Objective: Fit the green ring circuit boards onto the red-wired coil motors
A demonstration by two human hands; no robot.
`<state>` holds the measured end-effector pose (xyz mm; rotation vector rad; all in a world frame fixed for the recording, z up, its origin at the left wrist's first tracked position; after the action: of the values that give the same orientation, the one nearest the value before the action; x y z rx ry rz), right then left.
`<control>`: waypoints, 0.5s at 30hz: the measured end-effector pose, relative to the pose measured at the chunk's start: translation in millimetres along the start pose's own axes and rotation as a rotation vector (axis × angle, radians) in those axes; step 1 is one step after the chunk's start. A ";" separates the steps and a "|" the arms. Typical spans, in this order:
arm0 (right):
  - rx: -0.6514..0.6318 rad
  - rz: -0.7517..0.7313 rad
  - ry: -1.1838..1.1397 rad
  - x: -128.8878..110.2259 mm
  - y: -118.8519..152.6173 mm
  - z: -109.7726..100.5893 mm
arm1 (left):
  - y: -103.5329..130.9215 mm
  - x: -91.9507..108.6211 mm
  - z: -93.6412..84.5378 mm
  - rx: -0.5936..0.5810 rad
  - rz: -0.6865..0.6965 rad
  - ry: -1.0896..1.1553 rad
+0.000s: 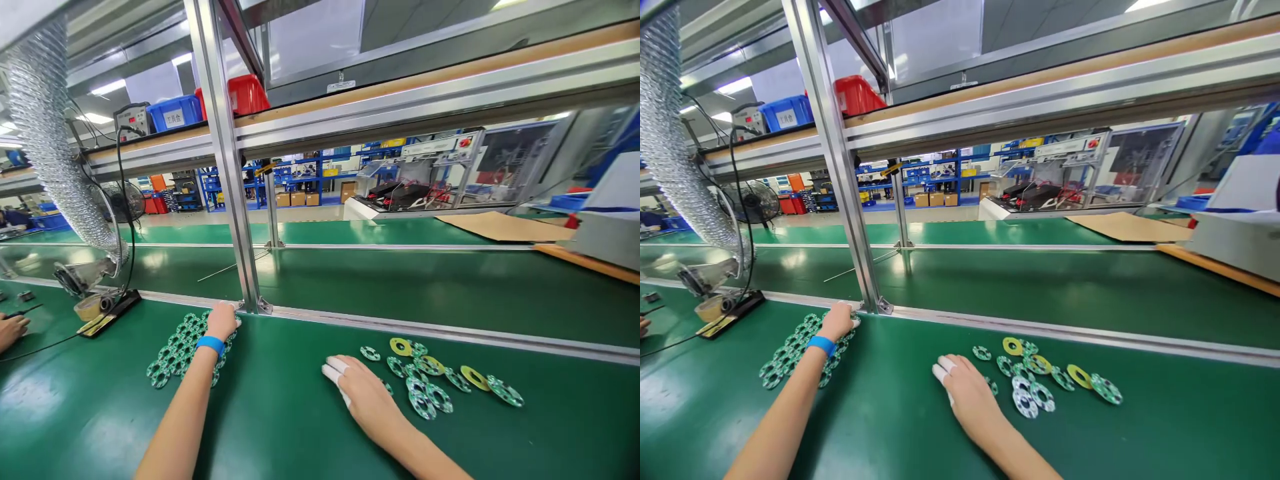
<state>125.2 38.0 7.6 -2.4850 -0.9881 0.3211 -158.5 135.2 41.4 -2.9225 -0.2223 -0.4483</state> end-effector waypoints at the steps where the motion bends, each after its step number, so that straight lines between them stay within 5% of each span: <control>1: 0.015 0.042 0.038 12.0 1.9 -0.8 | -0.4 -4.3 2.2 -0.007 -0.012 -0.042; 9: -0.001 0.357 0.310 106.3 25.7 -19.0 | -1.9 -7.3 10.2 -0.067 -0.089 -0.131; 15: 0.011 0.382 0.264 88.6 17.3 -32.0 | 9.1 45.8 15.3 -0.227 0.033 0.226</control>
<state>210.7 78.2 22.8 -2.6116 -0.4042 0.1079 -109.3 134.9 39.8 -3.0516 -0.0975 -0.8432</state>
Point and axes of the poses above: each hand's wrist, its own y-axis away from the middle knuckle, its own z-axis out of the palm, x = y × z, the point moved 8 cm from there along -y, towards the middle knuckle, and after that the axes turned 2 degrees about x, right-handed, at the moved point
